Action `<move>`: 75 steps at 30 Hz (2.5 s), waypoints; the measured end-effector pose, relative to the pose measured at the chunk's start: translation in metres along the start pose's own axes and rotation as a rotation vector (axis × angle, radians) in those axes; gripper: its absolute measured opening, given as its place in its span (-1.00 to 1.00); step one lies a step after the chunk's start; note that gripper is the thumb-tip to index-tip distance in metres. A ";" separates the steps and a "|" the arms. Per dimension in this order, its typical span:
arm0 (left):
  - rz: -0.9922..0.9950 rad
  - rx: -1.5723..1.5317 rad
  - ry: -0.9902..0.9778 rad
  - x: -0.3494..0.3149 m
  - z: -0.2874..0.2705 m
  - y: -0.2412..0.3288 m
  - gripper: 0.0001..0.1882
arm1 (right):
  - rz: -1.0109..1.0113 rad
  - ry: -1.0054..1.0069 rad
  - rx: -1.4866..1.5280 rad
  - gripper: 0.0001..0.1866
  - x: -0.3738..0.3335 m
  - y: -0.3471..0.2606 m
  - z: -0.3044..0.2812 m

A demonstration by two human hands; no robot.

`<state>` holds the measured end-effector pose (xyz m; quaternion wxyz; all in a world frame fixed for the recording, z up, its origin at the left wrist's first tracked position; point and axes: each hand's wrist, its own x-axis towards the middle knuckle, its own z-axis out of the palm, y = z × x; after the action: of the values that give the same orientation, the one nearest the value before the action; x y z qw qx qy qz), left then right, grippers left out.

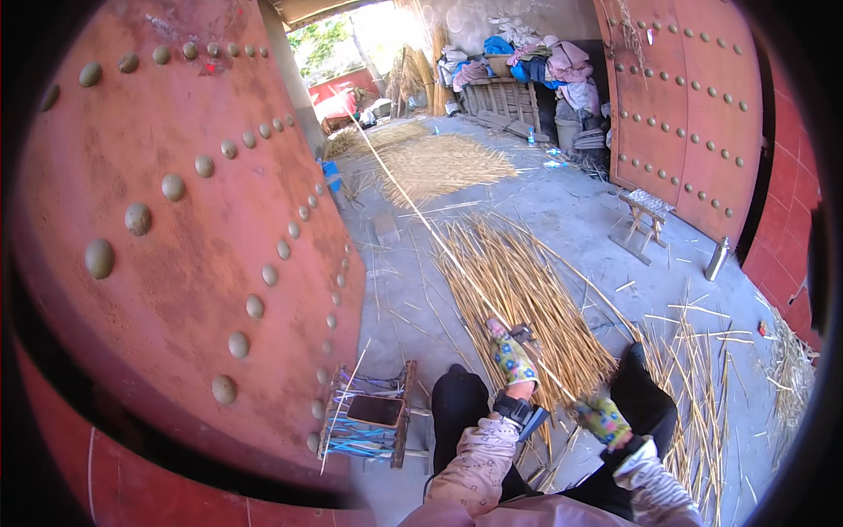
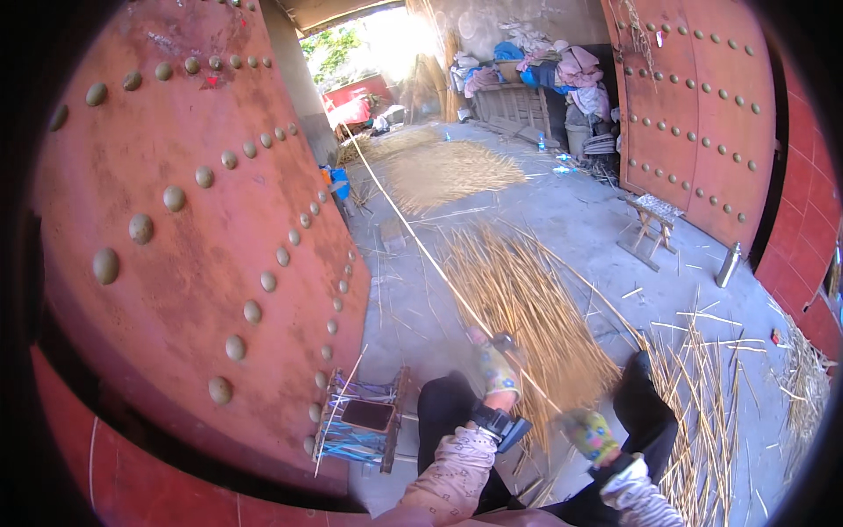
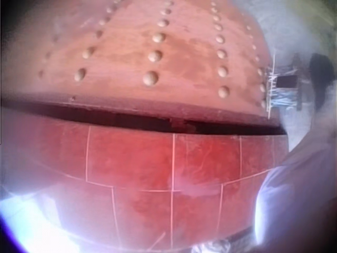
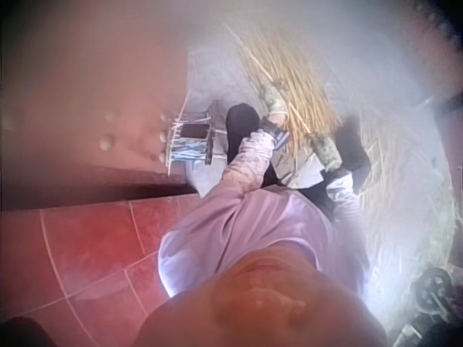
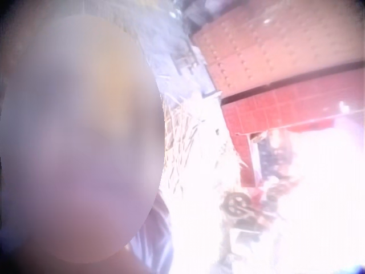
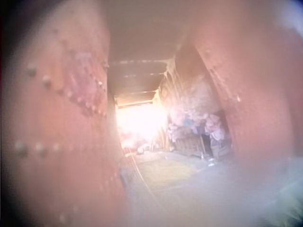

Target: The person pulls individual stalks from a pile and processes them by drawing each one through a handheld tool. After processing several stalks, the person gathers them from the ground and organizes them into a bundle.

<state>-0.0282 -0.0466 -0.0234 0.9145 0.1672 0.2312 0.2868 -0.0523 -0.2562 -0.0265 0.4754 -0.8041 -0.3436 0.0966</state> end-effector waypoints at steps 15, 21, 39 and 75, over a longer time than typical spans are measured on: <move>0.244 -0.006 0.181 0.001 0.012 0.048 -0.47 | 0.213 -0.278 0.241 -0.75 -0.035 0.009 -0.068; -0.237 -0.214 -0.056 -0.008 0.001 -0.015 -0.46 | 0.122 -0.086 0.242 -0.88 0.014 -0.015 0.002; -0.028 0.181 0.068 -0.040 0.018 -0.020 -0.46 | 0.442 -0.179 1.071 -0.82 -0.020 0.053 -0.003; -0.139 0.564 0.237 0.040 0.020 0.010 -0.49 | 0.103 -0.127 -0.355 -0.68 0.104 0.326 -0.017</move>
<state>0.0068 -0.0179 -0.0154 0.8163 0.3634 0.4172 0.1656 0.1835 -0.3034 -0.2703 0.2980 -0.8840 -0.3430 0.1094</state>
